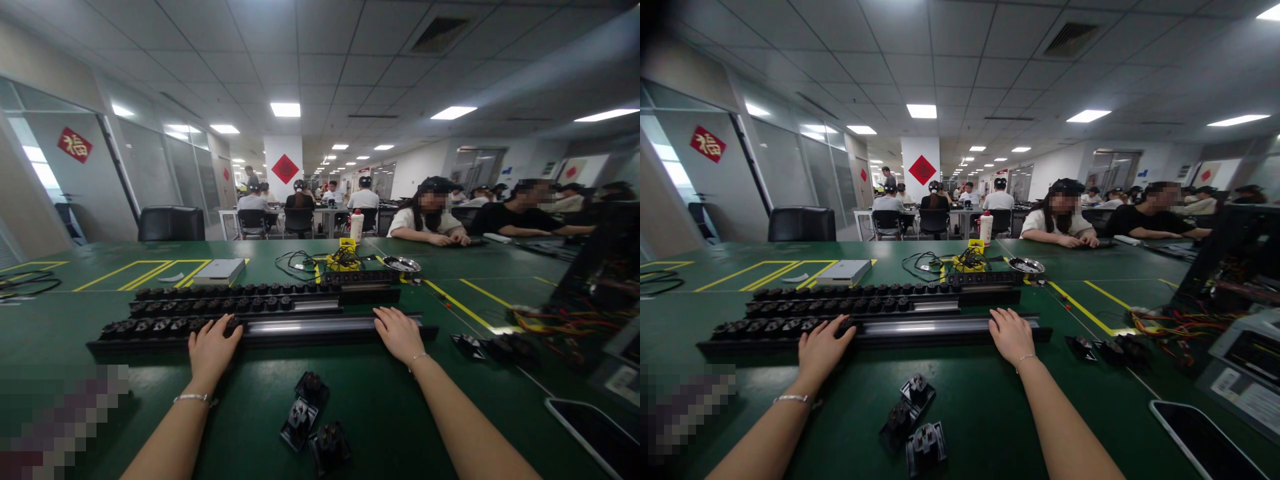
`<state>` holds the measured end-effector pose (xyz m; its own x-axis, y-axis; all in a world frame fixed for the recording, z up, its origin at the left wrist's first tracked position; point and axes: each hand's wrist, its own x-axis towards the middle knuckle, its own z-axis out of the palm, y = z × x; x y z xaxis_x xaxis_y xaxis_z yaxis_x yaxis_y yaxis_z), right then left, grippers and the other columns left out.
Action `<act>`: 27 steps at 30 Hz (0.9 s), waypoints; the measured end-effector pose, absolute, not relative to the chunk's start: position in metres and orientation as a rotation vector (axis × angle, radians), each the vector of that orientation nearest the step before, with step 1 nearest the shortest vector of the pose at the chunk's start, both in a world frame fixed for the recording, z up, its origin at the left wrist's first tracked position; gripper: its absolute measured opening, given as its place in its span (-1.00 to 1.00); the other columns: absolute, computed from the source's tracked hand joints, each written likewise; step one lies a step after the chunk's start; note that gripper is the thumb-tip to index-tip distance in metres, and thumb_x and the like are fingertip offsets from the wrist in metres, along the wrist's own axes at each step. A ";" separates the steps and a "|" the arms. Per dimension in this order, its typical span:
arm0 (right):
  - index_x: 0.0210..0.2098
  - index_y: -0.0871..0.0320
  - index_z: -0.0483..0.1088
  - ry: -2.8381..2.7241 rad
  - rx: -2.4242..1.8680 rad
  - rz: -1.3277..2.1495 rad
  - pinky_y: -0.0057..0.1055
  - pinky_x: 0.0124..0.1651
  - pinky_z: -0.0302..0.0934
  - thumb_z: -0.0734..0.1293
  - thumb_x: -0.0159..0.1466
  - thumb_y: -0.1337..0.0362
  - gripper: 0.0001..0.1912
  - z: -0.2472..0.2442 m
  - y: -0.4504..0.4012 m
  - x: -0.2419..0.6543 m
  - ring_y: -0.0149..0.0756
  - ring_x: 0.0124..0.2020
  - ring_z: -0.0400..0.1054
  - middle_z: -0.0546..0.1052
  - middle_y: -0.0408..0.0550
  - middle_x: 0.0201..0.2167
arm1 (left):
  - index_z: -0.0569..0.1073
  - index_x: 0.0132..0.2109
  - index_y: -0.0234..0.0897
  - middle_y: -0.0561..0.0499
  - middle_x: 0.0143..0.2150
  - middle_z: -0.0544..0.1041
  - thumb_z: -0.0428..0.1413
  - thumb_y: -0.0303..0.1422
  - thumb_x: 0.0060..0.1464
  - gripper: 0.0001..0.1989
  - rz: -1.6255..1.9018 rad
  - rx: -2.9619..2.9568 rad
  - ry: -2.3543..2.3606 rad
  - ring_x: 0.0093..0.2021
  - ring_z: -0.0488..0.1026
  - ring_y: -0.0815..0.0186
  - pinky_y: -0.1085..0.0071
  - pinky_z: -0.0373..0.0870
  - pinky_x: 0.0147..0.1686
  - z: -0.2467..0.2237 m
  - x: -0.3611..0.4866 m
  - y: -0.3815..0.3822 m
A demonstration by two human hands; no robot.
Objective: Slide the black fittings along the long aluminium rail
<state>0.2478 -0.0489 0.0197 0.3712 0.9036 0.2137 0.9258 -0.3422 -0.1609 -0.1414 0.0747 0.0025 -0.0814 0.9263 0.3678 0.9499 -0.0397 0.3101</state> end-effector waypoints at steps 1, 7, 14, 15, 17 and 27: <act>0.17 -0.01 0.21 -1.627 -2.383 -0.123 -0.17 0.18 -0.10 -0.07 0.30 0.05 -0.46 0.020 -0.049 0.248 -0.23 0.24 -0.03 0.23 -0.19 0.21 | 0.35 0.09 -0.08 -0.02 0.13 0.39 -0.12 -0.06 0.05 -0.50 -0.771 -2.087 -2.144 0.20 0.17 0.12 0.01 -0.08 0.19 0.002 -0.141 0.075; 0.16 -0.01 0.22 -1.643 -2.373 -0.155 -0.17 0.17 -0.10 -0.06 0.30 0.07 -0.47 0.018 -0.048 0.249 -0.23 0.24 -0.03 0.24 -0.16 0.20 | 0.32 0.13 -0.17 0.02 0.20 0.31 -0.16 -0.08 0.08 -0.47 -0.722 -2.081 -2.136 0.22 0.14 0.12 -0.02 -0.11 0.20 0.002 -0.139 0.073; 0.16 0.01 0.22 -1.644 -2.363 -0.193 -0.17 0.18 -0.10 -0.06 0.30 0.07 -0.47 0.016 -0.048 0.249 -0.23 0.23 -0.01 0.26 -0.19 0.19 | 0.26 0.18 -0.23 -0.01 0.26 0.21 -0.21 -0.09 0.11 -0.43 -0.584 -2.139 -2.081 0.23 0.12 0.10 -0.05 -0.09 0.19 0.007 -0.137 0.066; 0.16 0.01 0.22 -1.645 -2.363 -0.191 -0.18 0.18 -0.09 -0.06 0.30 0.07 -0.47 0.016 -0.048 0.249 -0.23 0.23 -0.01 0.26 -0.19 0.19 | 0.25 0.19 -0.23 -0.02 0.27 0.20 -0.22 -0.08 0.11 -0.43 -0.566 -2.149 -2.070 0.23 0.12 0.10 -0.06 -0.09 0.18 0.008 -0.138 0.065; 0.16 0.00 0.22 -1.645 -2.367 -0.186 -0.18 0.17 -0.08 -0.05 0.30 0.07 -0.47 0.017 -0.048 0.248 -0.23 0.23 0.00 0.26 -0.18 0.19 | 0.23 0.20 -0.25 -0.05 0.27 0.19 -0.22 -0.07 0.11 -0.41 -0.529 -2.169 -2.058 0.24 0.11 0.08 -0.07 -0.09 0.18 0.008 -0.139 0.066; 0.17 -0.03 0.21 -1.636 -2.393 -0.143 -0.17 0.17 -0.08 -0.07 0.30 0.06 -0.47 0.020 -0.049 0.247 -0.24 0.24 -0.02 0.23 -0.18 0.21 | 0.25 0.18 -0.05 0.01 0.29 0.16 -0.21 -0.10 0.13 -0.49 -0.462 -2.245 -2.002 0.20 0.17 0.06 -0.11 -0.07 0.15 0.010 -0.144 0.068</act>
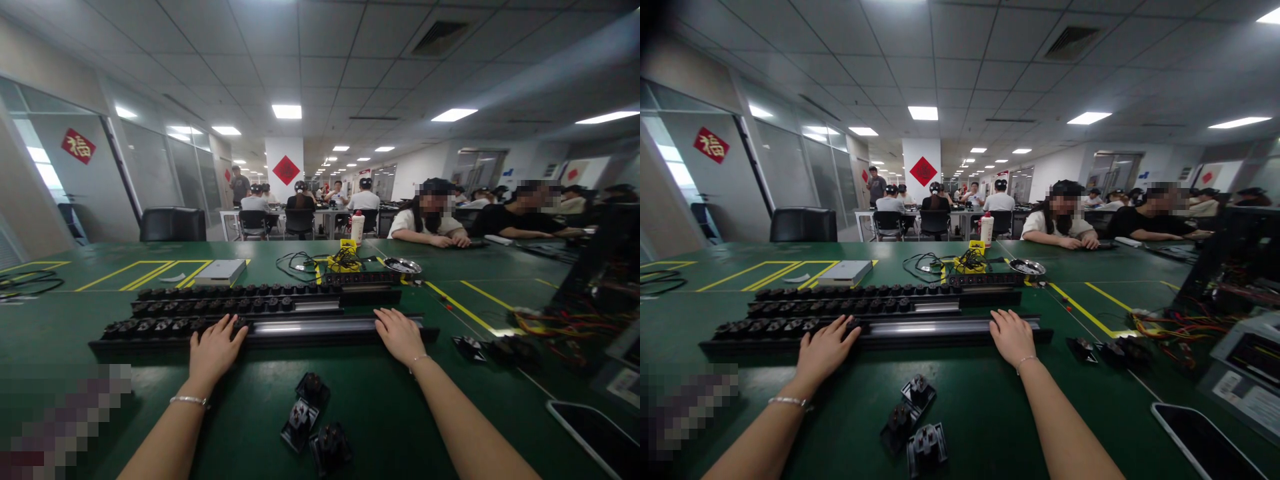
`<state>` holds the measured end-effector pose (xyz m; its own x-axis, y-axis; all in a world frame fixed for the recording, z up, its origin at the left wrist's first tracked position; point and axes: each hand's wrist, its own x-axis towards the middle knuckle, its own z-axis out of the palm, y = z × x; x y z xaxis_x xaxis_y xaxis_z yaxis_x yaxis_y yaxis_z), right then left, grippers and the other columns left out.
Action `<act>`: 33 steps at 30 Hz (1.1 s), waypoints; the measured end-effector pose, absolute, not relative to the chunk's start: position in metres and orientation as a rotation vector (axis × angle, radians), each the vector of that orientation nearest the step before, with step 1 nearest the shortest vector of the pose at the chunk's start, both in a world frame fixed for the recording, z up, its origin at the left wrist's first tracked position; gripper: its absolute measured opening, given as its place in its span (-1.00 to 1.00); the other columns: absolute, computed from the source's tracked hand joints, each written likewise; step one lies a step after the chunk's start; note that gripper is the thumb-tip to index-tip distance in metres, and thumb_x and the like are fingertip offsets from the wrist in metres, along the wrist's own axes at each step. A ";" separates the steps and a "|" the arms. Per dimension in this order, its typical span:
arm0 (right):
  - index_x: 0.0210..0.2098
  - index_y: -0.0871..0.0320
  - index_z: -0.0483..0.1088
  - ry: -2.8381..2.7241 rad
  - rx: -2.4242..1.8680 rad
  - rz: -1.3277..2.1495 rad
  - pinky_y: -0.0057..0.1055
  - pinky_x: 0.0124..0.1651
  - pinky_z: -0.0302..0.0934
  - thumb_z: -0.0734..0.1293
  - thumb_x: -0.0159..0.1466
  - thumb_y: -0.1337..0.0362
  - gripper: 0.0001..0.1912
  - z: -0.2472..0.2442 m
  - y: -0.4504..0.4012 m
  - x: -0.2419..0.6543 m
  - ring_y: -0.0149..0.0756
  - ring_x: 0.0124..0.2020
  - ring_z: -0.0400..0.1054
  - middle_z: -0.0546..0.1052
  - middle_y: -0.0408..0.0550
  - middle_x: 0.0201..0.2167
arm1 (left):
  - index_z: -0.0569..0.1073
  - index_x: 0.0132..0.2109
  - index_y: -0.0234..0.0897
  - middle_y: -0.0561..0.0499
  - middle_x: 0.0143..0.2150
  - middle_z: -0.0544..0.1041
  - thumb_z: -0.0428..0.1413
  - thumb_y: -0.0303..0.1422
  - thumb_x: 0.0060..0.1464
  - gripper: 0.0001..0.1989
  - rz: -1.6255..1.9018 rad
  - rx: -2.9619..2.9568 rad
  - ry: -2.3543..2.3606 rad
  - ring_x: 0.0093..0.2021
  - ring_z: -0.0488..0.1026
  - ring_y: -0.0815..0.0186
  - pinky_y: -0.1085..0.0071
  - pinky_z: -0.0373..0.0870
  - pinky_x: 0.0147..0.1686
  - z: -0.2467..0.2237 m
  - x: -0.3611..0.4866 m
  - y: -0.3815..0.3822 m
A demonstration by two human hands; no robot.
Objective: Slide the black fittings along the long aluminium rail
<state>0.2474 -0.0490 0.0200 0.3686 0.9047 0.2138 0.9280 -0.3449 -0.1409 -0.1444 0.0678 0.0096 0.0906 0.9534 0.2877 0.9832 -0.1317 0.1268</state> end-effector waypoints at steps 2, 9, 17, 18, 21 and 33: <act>0.17 -0.03 0.21 -1.635 -2.398 -0.145 -0.17 0.17 -0.08 -0.07 0.30 0.07 -0.47 0.020 -0.049 0.247 -0.24 0.24 -0.03 0.23 -0.17 0.21 | 0.26 0.17 -0.02 0.01 0.28 0.17 -0.20 -0.10 0.13 -0.51 -0.465 -2.249 -1.996 0.19 0.18 0.05 -0.12 -0.07 0.14 0.011 -0.144 0.067; 0.17 -0.02 0.21 -1.627 -2.373 -0.140 -0.17 0.18 -0.10 -0.06 0.30 0.06 -0.47 0.018 -0.048 0.248 -0.24 0.24 -0.02 0.24 -0.18 0.20 | 0.20 0.22 -0.07 0.00 0.30 0.14 -0.21 -0.10 0.14 -0.47 -0.436 -2.242 -1.981 0.20 0.16 0.05 -0.13 -0.07 0.15 0.010 -0.143 0.065; 0.16 -0.02 0.23 -1.641 -2.379 -0.160 -0.18 0.17 -0.09 -0.07 0.30 0.07 -0.47 0.017 -0.048 0.249 -0.24 0.23 -0.02 0.25 -0.18 0.20 | 0.19 0.23 -0.25 -0.07 0.29 0.14 -0.25 -0.12 0.15 -0.43 -0.426 -2.183 -1.940 0.30 -0.02 0.05 -0.10 -0.14 0.20 0.001 -0.139 0.068; 0.16 -0.02 0.22 -1.643 -2.384 -0.160 -0.17 0.17 -0.08 -0.06 0.30 0.07 -0.47 0.018 -0.048 0.249 -0.24 0.23 -0.02 0.24 -0.17 0.20 | 0.19 0.23 -0.27 -0.07 0.29 0.15 -0.24 -0.13 0.15 -0.43 -0.411 -2.187 -1.924 0.30 -0.02 0.06 -0.06 -0.13 0.20 0.001 -0.139 0.069; 0.17 -0.03 0.21 -1.646 -2.393 -0.166 -0.17 0.16 -0.07 -0.06 0.30 0.07 -0.47 0.018 -0.048 0.249 -0.23 0.24 -0.03 0.24 -0.17 0.20 | 0.19 0.23 -0.30 -0.09 0.28 0.17 -0.23 -0.13 0.15 -0.43 -0.373 -2.217 -1.871 0.29 0.01 0.08 0.04 -0.04 0.20 0.001 -0.140 0.069; 0.18 -0.01 0.20 -1.632 -2.387 -0.138 -0.16 0.18 -0.10 -0.08 0.30 0.05 -0.45 0.020 -0.049 0.247 -0.22 0.24 -0.04 0.23 -0.19 0.21 | 0.20 0.22 -0.17 -0.11 0.28 0.16 -0.22 -0.07 0.15 -0.44 -0.412 -2.232 -1.873 0.26 0.09 0.08 0.03 -0.03 0.18 0.004 -0.138 0.066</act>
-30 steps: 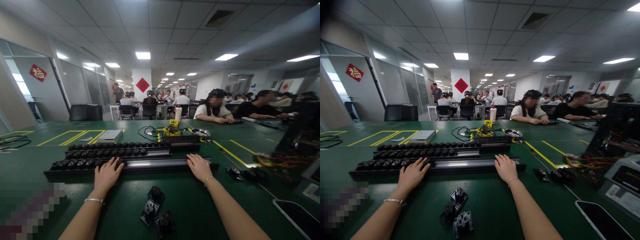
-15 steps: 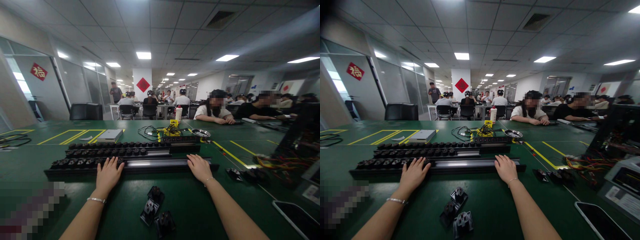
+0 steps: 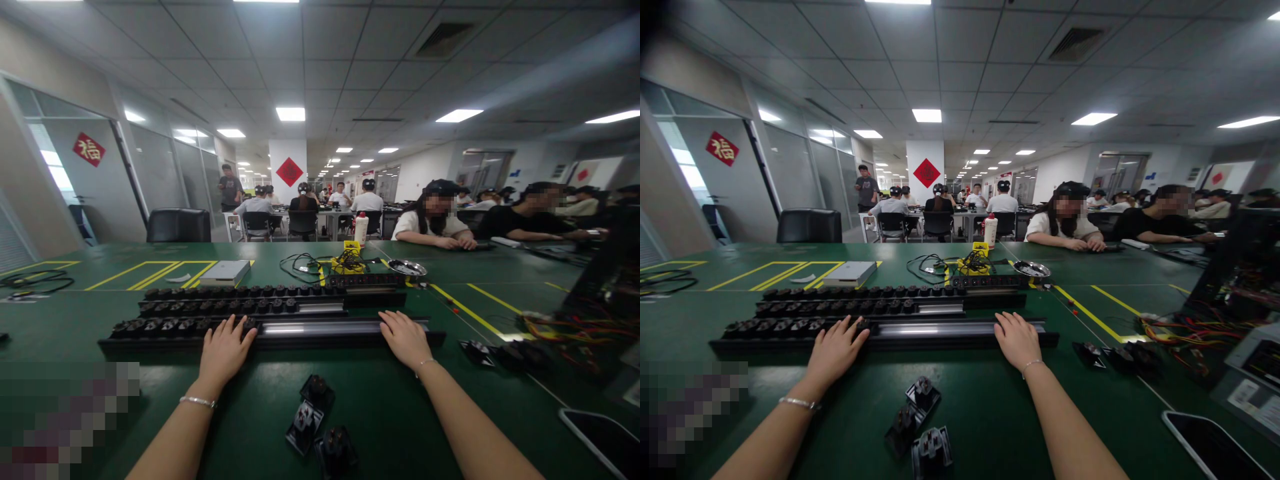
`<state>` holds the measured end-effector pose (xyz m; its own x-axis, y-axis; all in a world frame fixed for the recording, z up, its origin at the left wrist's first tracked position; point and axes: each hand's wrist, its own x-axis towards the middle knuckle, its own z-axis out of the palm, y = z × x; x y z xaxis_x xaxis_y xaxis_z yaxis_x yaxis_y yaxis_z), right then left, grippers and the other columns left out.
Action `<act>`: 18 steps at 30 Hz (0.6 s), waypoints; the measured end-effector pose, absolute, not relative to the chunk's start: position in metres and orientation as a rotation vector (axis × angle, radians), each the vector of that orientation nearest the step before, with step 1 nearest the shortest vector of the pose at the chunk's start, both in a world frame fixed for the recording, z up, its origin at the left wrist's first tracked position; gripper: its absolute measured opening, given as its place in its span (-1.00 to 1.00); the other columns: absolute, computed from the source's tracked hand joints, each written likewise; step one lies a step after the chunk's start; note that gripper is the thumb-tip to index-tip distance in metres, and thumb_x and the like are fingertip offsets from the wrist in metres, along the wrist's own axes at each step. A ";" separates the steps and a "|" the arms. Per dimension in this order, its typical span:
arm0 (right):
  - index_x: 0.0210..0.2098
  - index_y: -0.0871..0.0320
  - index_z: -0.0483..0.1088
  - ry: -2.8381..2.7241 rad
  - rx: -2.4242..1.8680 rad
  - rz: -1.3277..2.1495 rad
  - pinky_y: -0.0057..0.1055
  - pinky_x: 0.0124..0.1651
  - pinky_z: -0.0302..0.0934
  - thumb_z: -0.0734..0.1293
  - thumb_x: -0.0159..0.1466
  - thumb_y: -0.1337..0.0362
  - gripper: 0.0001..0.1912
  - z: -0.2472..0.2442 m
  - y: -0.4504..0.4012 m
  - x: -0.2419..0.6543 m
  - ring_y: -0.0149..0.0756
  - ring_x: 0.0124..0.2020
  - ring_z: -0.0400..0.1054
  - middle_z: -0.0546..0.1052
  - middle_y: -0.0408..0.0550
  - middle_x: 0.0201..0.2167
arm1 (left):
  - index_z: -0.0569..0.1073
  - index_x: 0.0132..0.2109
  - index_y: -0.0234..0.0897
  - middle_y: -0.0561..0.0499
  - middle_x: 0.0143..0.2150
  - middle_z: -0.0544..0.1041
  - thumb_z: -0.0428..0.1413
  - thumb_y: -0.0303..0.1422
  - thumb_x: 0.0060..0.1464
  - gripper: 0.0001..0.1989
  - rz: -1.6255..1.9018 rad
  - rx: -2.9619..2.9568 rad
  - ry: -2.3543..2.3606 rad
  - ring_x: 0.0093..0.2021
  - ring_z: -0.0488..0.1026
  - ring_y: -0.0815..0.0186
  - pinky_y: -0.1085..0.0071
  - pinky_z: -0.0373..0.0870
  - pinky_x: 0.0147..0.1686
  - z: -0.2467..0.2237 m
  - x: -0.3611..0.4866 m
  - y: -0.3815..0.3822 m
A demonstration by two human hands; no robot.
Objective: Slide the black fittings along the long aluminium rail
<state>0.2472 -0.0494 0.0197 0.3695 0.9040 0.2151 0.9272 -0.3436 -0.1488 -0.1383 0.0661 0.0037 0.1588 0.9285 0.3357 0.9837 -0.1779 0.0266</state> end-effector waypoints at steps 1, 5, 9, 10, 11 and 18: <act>0.18 0.00 0.20 -1.634 -2.387 -0.138 -0.16 0.18 -0.10 -0.08 0.30 0.05 -0.45 0.020 -0.049 0.247 -0.23 0.24 -0.03 0.23 -0.18 0.21 | 0.20 0.22 -0.18 -0.10 0.29 0.16 -0.23 -0.08 0.16 -0.45 -0.420 -2.231 -1.868 0.26 0.08 0.09 0.01 -0.05 0.19 0.002 -0.138 0.067; 0.17 0.00 0.21 -1.637 -2.378 -0.141 -0.15 0.18 -0.09 -0.08 0.30 0.05 -0.45 0.019 -0.049 0.248 -0.22 0.24 -0.03 0.24 -0.18 0.20 | 0.21 0.21 -0.17 -0.04 0.29 0.15 -0.24 -0.13 0.18 -0.48 -0.411 -2.292 -1.831 0.27 0.05 0.12 -0.07 -0.11 0.19 0.001 -0.138 0.067; 0.16 0.01 0.22 -1.638 -2.369 -0.175 -0.16 0.17 -0.09 -0.06 0.30 0.06 -0.46 0.016 -0.047 0.249 -0.22 0.24 -0.02 0.25 -0.18 0.20 | 0.23 0.20 -0.14 -0.04 0.28 0.18 -0.24 -0.12 0.17 -0.49 -0.400 -2.324 -1.799 0.27 0.08 0.13 -0.06 -0.07 0.18 0.005 -0.137 0.064; 0.16 0.01 0.23 -1.640 -2.367 -0.183 -0.17 0.17 -0.09 -0.06 0.30 0.07 -0.47 0.016 -0.047 0.249 -0.23 0.23 -0.02 0.25 -0.18 0.20 | 0.24 0.20 -0.14 -0.04 0.28 0.18 -0.24 -0.12 0.18 -0.49 -0.393 -2.326 -1.795 0.27 0.08 0.13 -0.06 -0.07 0.18 0.006 -0.137 0.064; 0.16 0.01 0.23 -1.643 -2.365 -0.188 -0.17 0.17 -0.09 -0.06 0.30 0.07 -0.47 0.016 -0.047 0.249 -0.23 0.23 -0.01 0.25 -0.18 0.20 | 0.24 0.19 -0.13 -0.03 0.28 0.18 -0.24 -0.12 0.18 -0.50 -0.386 -2.328 -1.790 0.27 0.08 0.13 -0.06 -0.06 0.18 0.007 -0.137 0.063; 0.16 -0.01 0.22 -1.648 -2.381 -0.182 -0.17 0.17 -0.08 -0.06 0.29 0.07 -0.47 0.016 -0.047 0.249 -0.23 0.24 -0.02 0.25 -0.17 0.20 | 0.24 0.19 -0.07 -0.03 0.27 0.19 -0.23 -0.12 0.18 -0.52 -0.397 -2.326 -1.770 0.26 0.10 0.12 -0.06 -0.02 0.16 0.007 -0.137 0.062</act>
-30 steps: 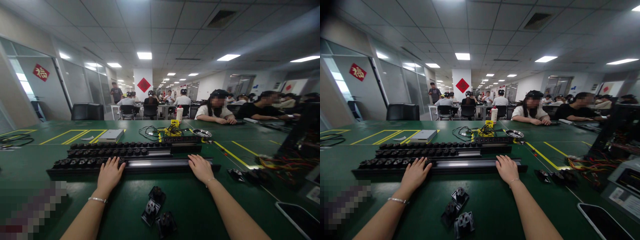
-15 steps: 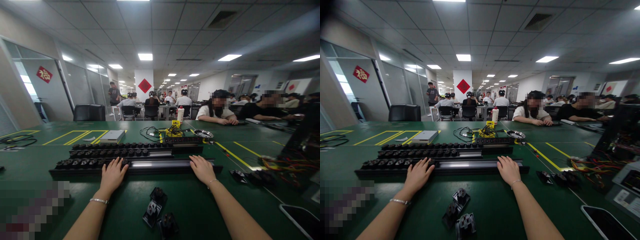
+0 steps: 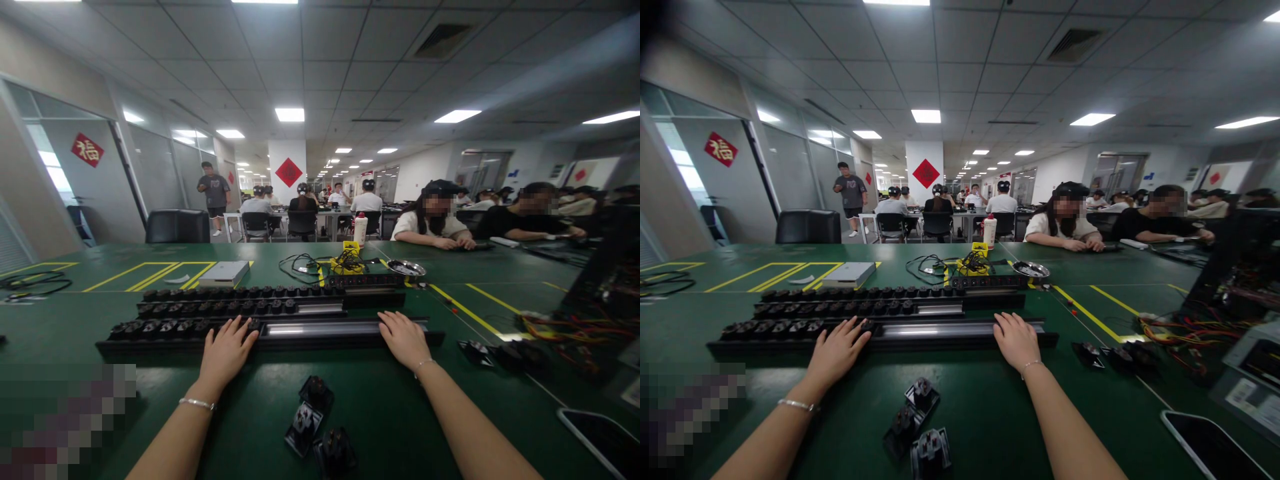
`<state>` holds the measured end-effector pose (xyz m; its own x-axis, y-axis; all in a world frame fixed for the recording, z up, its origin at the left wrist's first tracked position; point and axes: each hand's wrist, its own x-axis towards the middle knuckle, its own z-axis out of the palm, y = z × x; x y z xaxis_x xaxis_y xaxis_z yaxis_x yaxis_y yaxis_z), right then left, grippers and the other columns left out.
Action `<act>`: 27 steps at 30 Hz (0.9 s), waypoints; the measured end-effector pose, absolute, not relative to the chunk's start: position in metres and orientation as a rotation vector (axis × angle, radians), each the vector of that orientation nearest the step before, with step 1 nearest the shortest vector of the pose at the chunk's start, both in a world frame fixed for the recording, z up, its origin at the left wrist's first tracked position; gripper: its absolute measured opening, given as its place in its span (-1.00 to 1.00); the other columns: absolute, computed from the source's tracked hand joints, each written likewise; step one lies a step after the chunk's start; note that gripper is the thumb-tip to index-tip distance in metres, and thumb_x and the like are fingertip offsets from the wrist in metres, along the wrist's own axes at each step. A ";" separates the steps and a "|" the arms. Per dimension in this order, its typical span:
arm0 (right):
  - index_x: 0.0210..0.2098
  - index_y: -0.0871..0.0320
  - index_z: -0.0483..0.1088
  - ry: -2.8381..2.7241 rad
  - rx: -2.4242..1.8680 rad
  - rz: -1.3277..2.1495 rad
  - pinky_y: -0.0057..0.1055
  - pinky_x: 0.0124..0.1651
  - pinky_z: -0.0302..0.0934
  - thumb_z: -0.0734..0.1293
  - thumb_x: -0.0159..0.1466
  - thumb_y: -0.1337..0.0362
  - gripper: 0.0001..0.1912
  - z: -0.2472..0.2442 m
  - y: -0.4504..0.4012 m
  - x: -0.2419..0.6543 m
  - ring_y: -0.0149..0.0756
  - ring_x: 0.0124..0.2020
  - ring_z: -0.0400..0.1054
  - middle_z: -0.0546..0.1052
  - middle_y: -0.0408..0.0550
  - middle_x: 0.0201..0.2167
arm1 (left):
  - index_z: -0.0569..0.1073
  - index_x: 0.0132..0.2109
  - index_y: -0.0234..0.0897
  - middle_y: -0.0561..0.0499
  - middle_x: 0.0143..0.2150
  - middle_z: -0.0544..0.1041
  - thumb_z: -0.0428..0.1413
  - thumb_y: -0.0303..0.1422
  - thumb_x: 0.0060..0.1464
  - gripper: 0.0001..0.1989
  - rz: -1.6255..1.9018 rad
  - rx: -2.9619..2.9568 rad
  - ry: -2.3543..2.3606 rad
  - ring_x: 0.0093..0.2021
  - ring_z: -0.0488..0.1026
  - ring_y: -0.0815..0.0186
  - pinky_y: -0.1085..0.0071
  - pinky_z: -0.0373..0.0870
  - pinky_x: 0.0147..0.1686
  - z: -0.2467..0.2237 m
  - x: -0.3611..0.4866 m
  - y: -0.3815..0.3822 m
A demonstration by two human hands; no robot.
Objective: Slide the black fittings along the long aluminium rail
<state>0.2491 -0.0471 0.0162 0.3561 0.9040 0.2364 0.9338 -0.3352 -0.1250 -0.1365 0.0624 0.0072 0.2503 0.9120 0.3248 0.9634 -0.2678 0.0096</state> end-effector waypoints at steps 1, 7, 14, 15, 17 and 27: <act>0.16 -0.01 0.22 -1.648 -2.384 -0.174 -0.17 0.17 -0.08 -0.06 0.29 0.07 -0.47 0.016 -0.047 0.249 -0.23 0.24 -0.02 0.24 -0.18 0.20 | 0.24 0.19 -0.06 -0.03 0.27 0.19 -0.23 -0.11 0.18 -0.52 -0.399 -2.323 -1.768 0.26 0.10 0.12 -0.06 -0.02 0.16 0.007 -0.136 0.062; 0.17 0.00 0.21 -1.649 -2.393 -0.157 -0.16 0.17 -0.09 -0.07 0.30 0.06 -0.46 0.018 -0.048 0.248 -0.23 0.24 -0.03 0.23 -0.17 0.21 | 0.23 0.19 -0.06 -0.07 0.28 0.18 -0.22 -0.12 0.18 -0.52 -0.362 -2.304 -1.767 0.26 0.10 0.09 -0.07 0.01 0.15 0.009 -0.132 0.059; 0.17 -0.01 0.22 -1.637 -2.385 -0.172 -0.18 0.18 -0.09 -0.07 0.30 0.07 -0.46 0.018 -0.048 0.248 -0.24 0.24 -0.03 0.24 -0.17 0.20 | 0.25 0.19 -0.13 -0.06 0.27 0.20 -0.20 -0.09 0.17 -0.50 -0.396 -2.379 -1.661 0.27 0.09 0.13 -0.02 0.00 0.17 0.006 -0.133 0.063; 0.17 -0.01 0.22 -1.637 -2.386 -0.174 -0.18 0.18 -0.09 -0.06 0.30 0.07 -0.47 0.017 -0.048 0.248 -0.24 0.24 -0.03 0.24 -0.18 0.20 | 0.26 0.18 -0.15 -0.05 0.26 0.21 -0.20 -0.09 0.17 -0.49 -0.418 -2.387 -1.647 0.27 0.09 0.14 0.00 0.00 0.18 0.005 -0.133 0.065; 0.17 -0.01 0.22 -1.638 -2.385 -0.171 -0.18 0.18 -0.09 -0.06 0.30 0.06 -0.47 0.017 -0.048 0.248 -0.24 0.24 -0.03 0.24 -0.18 0.20 | 0.28 0.16 -0.16 -0.04 0.25 0.23 -0.19 -0.08 0.17 -0.50 -0.463 -2.396 -1.635 0.26 0.10 0.14 0.00 0.00 0.18 0.002 -0.134 0.067; 0.17 0.00 0.21 -1.647 -2.390 -0.153 -0.17 0.17 -0.09 -0.07 0.30 0.07 -0.46 0.019 -0.049 0.247 -0.23 0.24 -0.03 0.23 -0.16 0.21 | 0.39 0.08 -0.29 -0.15 0.21 0.28 -0.17 -0.07 0.16 -0.48 -0.523 -2.429 -1.617 0.24 0.16 0.11 0.11 0.05 0.19 -0.002 -0.133 0.072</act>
